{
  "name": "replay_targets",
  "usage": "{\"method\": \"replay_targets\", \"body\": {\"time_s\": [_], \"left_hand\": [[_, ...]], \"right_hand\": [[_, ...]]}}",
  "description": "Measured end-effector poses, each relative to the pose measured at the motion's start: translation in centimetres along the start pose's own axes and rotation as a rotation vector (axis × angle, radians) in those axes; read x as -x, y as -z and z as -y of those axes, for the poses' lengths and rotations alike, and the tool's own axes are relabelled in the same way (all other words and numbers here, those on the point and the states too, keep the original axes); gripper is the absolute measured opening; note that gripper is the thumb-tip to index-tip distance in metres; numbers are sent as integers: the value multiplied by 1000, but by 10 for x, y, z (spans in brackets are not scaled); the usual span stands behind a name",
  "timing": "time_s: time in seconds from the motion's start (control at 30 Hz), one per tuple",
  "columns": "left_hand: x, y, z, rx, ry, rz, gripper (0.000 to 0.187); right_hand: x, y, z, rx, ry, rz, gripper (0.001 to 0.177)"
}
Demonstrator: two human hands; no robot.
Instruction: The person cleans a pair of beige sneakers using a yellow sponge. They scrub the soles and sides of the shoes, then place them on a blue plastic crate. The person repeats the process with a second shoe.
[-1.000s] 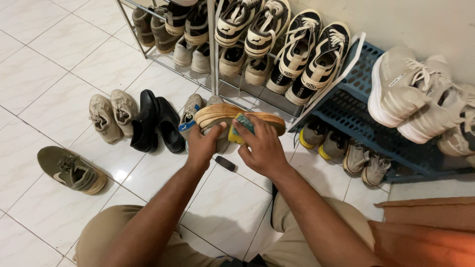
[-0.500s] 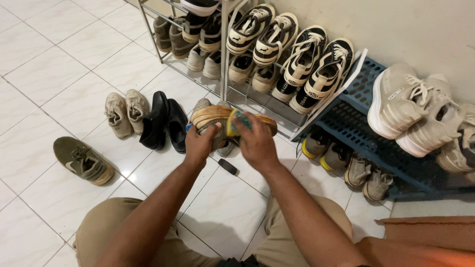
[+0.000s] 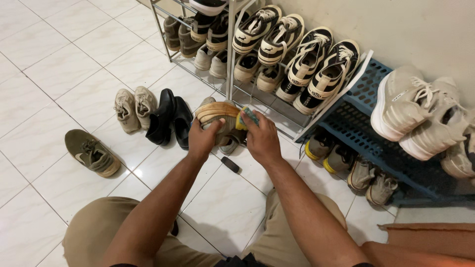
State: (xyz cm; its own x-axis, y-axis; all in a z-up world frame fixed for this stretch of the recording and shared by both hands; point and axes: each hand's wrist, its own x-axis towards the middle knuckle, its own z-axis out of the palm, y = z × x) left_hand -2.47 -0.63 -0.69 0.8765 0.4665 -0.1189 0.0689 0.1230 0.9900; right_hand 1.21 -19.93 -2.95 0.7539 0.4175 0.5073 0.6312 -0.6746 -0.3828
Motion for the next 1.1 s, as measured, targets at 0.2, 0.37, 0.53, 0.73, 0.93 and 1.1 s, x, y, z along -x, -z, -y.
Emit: {"method": "replay_targets", "body": {"time_s": [0.2, 0.37, 0.53, 0.73, 0.93, 1.1], "left_hand": [[4, -6, -7, -66, -35, -33, 56], [8, -8, -9, -129, -32, -55, 57], [10, -8, -7, -88, 12, -62, 58], [16, -9, -5, -55, -45, -22, 56], [19, -6, -1, -125, 18, -70, 57], [16, 14, 1, -98, 14, -101, 60]], "right_hand": [[5, 7, 19, -150, 37, -1, 64], [6, 11, 16, -198, 50, 1, 59], [9, 5, 10, -200, 0, 53, 58], [7, 7, 6, -182, -13, 33, 56], [4, 8, 21, -214, -10, 33, 47], [2, 2, 36, -274, 65, 4, 46]]}}
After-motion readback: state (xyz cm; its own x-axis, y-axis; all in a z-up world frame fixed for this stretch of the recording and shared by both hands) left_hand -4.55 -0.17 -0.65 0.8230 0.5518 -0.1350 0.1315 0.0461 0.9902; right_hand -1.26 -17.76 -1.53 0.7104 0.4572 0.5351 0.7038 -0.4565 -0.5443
